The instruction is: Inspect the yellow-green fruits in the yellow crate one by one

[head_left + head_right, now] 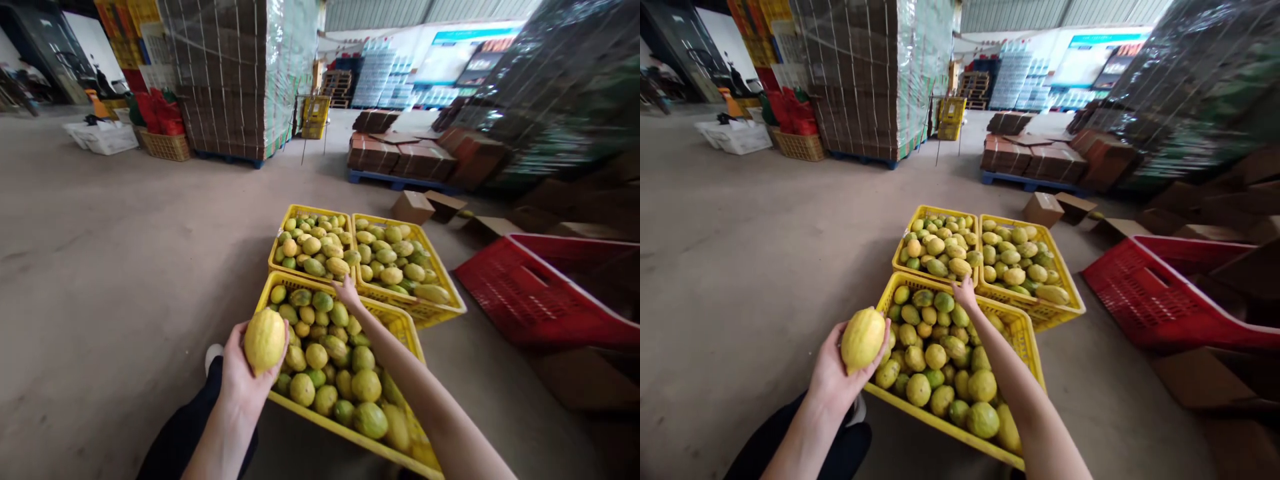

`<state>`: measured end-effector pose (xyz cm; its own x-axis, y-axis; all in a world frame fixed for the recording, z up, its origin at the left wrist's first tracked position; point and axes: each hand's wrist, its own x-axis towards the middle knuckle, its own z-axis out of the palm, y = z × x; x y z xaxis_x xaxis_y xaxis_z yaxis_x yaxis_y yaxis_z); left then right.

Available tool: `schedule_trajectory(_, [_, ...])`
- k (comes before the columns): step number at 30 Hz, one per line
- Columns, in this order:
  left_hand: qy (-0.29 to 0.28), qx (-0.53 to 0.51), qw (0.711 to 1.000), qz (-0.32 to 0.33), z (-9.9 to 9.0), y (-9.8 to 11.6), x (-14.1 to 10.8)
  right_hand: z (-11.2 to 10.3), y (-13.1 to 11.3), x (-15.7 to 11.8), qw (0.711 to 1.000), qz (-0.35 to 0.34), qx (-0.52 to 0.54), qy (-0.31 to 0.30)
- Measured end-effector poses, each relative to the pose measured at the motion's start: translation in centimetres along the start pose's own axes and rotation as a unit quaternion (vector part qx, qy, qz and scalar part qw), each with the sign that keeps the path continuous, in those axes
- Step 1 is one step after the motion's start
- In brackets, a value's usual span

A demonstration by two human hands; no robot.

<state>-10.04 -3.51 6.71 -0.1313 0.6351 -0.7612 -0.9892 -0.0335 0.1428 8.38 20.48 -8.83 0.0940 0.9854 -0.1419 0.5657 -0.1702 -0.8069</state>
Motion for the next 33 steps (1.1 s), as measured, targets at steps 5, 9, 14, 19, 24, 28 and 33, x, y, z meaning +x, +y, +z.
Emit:
schedule_trajectory(5, [-0.049, -0.012, 0.999, 0.004, 0.0, -0.4, -0.3, -4.8, 0.4, -7.9, 0.982, -0.056, -0.024, -0.18])
schedule_trajectory(9, [-0.061, 0.019, 0.997, -0.036, -0.2, -2.7, 0.9, -9.5, 1.1, -14.0, 0.956, -0.068, -0.086, -0.272])
schedule_trajectory(14, [-0.037, 0.076, 0.993, -0.081, -1.6, -6.2, 4.3, -13.7, 1.8, -19.7, 0.933, -0.086, -0.176, -0.3])
schedule_trajectory(19, [0.031, 0.133, 0.987, -0.082, -2.7, -8.6, 8.5, -14.3, 2.0, -23.8, 0.859, -0.055, -0.396, -0.32])
schedule_trajectory(24, [0.006, 0.251, 0.968, -0.016, -0.5, -13.2, 12.1, -13.3, 1.8, -26.0, 0.865, -0.114, -0.371, -0.318])
schedule_trajectory(28, [-0.037, 0.352, 0.935, -0.003, 4.8, -18.6, 14.9, -13.4, 2.2, -26.0, 0.872, -0.125, -0.362, -0.305])
schedule_trajectory(33, [-0.128, 0.458, 0.878, 0.046, 12.2, -23.6, 17.9, -14.4, 2.6, -25.3, 0.879, -0.092, -0.398, -0.244])
